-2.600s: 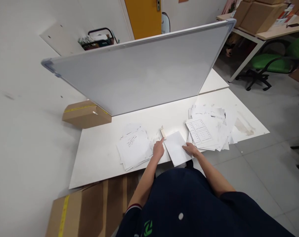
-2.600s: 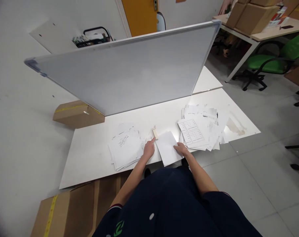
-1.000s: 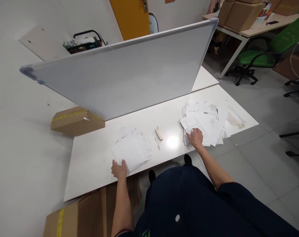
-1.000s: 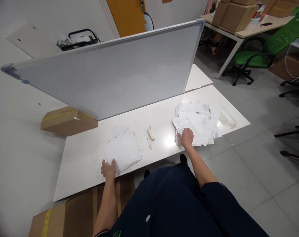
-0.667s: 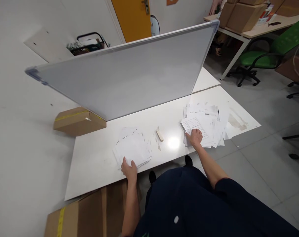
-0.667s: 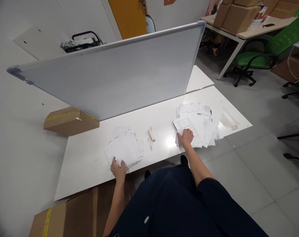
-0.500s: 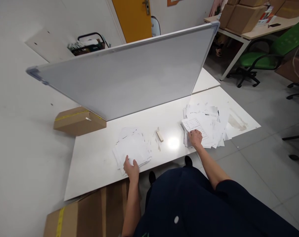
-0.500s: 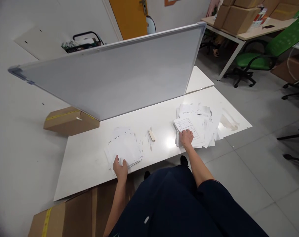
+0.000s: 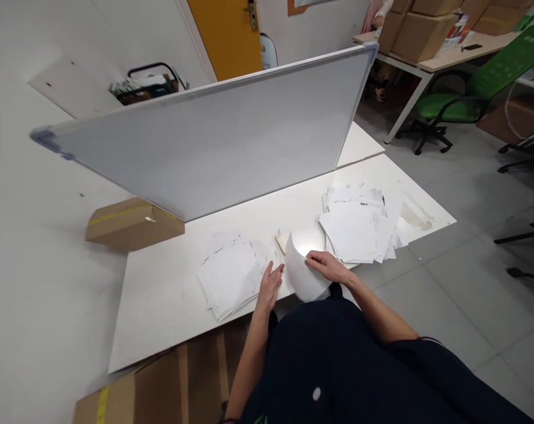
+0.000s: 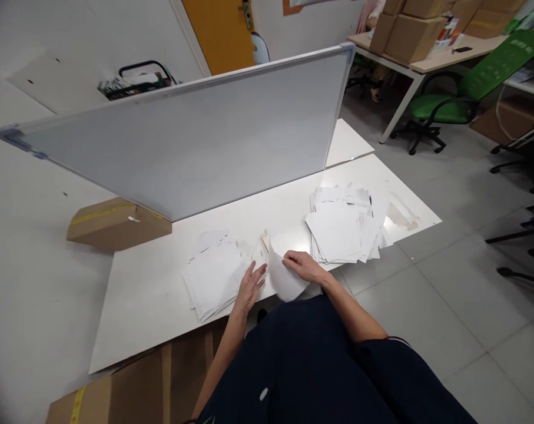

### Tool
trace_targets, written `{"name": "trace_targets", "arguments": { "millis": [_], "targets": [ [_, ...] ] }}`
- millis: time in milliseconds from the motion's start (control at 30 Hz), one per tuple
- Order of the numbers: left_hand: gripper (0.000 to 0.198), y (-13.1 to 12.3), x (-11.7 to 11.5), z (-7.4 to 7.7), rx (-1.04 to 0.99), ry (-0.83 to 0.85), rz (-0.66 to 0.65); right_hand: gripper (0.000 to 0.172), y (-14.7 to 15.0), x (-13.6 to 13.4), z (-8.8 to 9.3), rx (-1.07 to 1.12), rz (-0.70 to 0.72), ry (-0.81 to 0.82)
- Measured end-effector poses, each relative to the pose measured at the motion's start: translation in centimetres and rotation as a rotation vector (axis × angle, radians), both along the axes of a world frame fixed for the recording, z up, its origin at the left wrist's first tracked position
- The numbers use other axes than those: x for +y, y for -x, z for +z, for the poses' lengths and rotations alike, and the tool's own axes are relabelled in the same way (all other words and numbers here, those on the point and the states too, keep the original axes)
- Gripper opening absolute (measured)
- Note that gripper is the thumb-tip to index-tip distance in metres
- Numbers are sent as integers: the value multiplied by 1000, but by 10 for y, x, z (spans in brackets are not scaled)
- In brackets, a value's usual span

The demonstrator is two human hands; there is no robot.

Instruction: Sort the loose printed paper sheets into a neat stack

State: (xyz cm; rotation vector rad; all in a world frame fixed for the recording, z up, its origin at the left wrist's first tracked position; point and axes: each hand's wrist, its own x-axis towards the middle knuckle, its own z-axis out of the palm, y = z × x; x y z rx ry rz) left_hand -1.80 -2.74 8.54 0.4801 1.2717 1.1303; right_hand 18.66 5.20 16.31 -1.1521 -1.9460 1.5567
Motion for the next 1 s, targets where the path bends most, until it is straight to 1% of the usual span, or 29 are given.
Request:
{"name": "trace_targets", "arguments": {
  "millis": [67,133,233,267,333,400,433,500,567,600,633,667,700,767,800,833,900,1000],
  "targets": [
    [64,2,1,3,-103,-17,-1,26,1,1,1,110,-4,175],
    [59,3,1,4,-122,-8,39,26,-3,6,-3,166,-39,298],
    [56,1,-2,2,-42,107,130,28,-7,14,-7,197,-83,342],
    [55,0,-3,2,-42,166,131,29,-7,15,-7,203,-87,337],
    [62,-4,-4,2,-140,238,70,30,-5,15,-4,211,-75,318],
    [67,-7,-5,5,-276,182,26,30,-1,13,-3,218,-49,292],
    [65,-9,-5,7,-312,123,34,30,1,12,-5,220,-34,282],
    [56,-11,-5,13,-305,16,89,30,3,11,-11,211,-9,278],
    [53,-10,-4,17,-263,-27,135,32,1,16,-24,165,8,286],
    [52,-10,-4,19,-241,-30,155,33,-1,21,-33,115,-3,273],
    [50,-9,-3,20,-217,-28,181,34,-5,28,-42,37,-46,230],
    [49,-8,-3,20,-190,-22,209,35,-10,35,-51,-70,-121,161],
    [48,-7,-4,20,-158,-15,237,34,-15,43,-61,-205,-228,56],
    [46,-6,-5,19,-98,4,274,33,-26,59,-81,-527,-486,-179],
    [45,-6,-6,19,-77,14,281,35,-31,66,-90,-657,-568,-263],
    [45,-7,-6,18,-65,22,284,38,-35,71,-98,-761,-617,-318],
    [46,-10,-8,17,-62,27,284,44,-41,78,-112,-888,-639,-351],
    [45,-14,-9,16,-79,20,302,44,-46,80,-125,-962,-628,-313]
  ]
}}
